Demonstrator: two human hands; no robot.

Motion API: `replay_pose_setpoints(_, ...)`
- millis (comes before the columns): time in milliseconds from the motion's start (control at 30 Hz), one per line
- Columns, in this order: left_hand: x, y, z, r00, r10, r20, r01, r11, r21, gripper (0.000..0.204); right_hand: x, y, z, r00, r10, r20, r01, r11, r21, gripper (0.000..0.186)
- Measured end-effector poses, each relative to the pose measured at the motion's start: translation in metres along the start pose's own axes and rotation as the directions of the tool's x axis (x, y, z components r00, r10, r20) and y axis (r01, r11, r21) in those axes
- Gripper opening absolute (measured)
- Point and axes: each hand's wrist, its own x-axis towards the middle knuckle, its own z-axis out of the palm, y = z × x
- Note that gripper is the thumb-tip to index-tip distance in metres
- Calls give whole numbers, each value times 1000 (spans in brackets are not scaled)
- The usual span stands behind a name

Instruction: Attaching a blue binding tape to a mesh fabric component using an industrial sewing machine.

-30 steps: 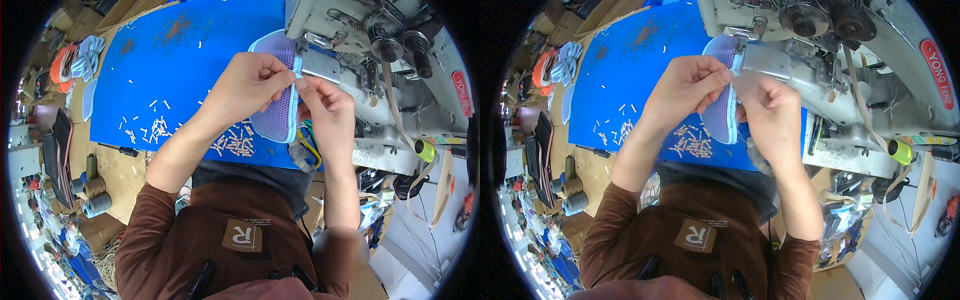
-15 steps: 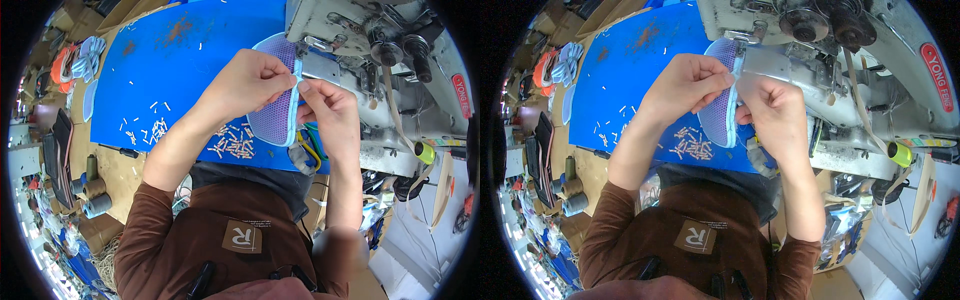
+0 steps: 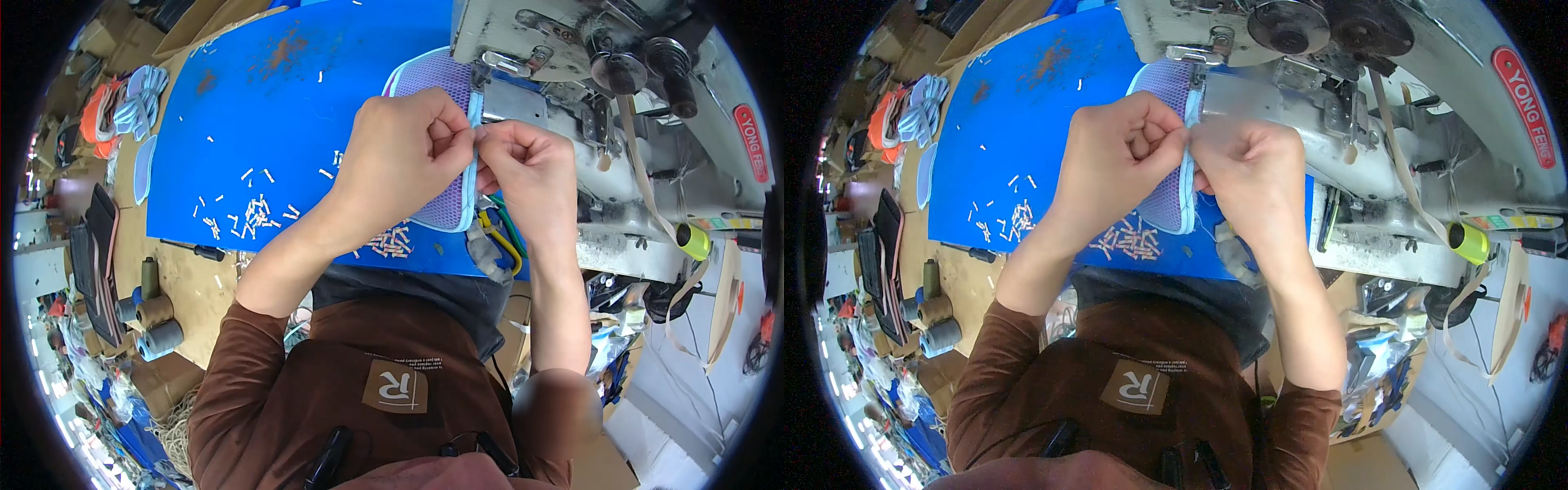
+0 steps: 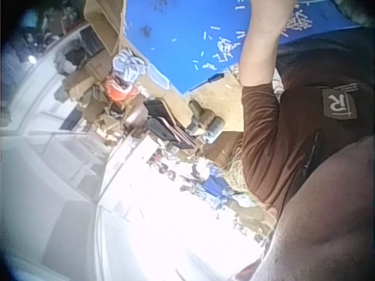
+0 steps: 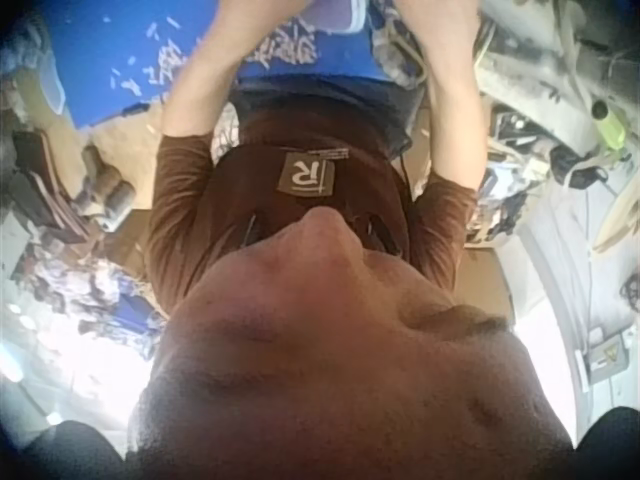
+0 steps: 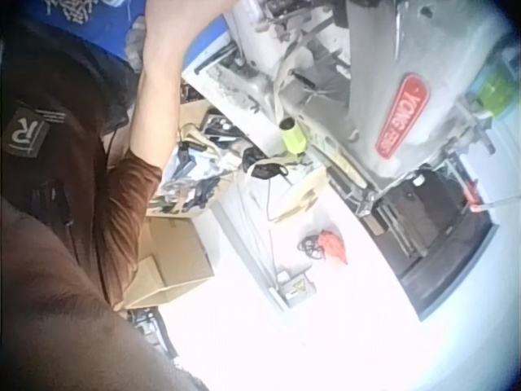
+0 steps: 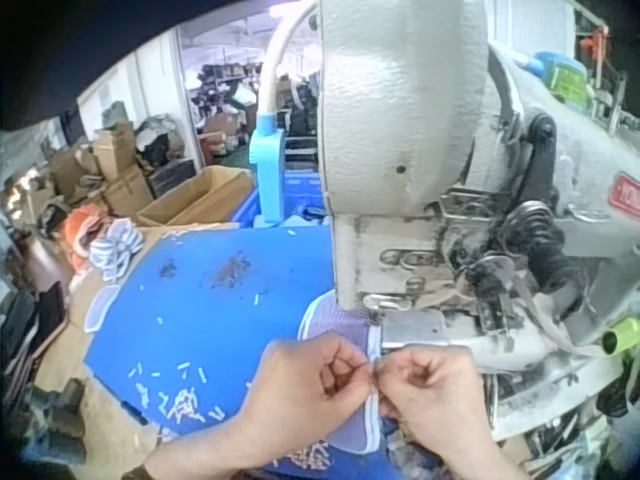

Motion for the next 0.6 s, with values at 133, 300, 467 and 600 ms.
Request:
replay_pose_setpoints(133, 0, 0, -8, 997, 17, 76, -9, 995, -98, 5, 0, 2, -2, 999, -22, 41, 19, 998, 53, 14)
replay_pose_setpoints(300, 21, 1, -22, 934, -256, 249, 317, 915, -249, 12, -1, -3, -2, 998, 20, 55, -23, 998, 50, 14)
replay_pose_setpoints(467, 31, 6, -27, 858, -325, 397, 436, 870, -231, 13, 1, -1, -5, 997, 41, 70, -42, 999, 21, 15)
replay_pose_setpoints(600, 30, 0, -25, 853, -329, 406, 464, 834, -299, 13, 0, -2, -4, 997, 43, 72, -44, 999, 13, 19)
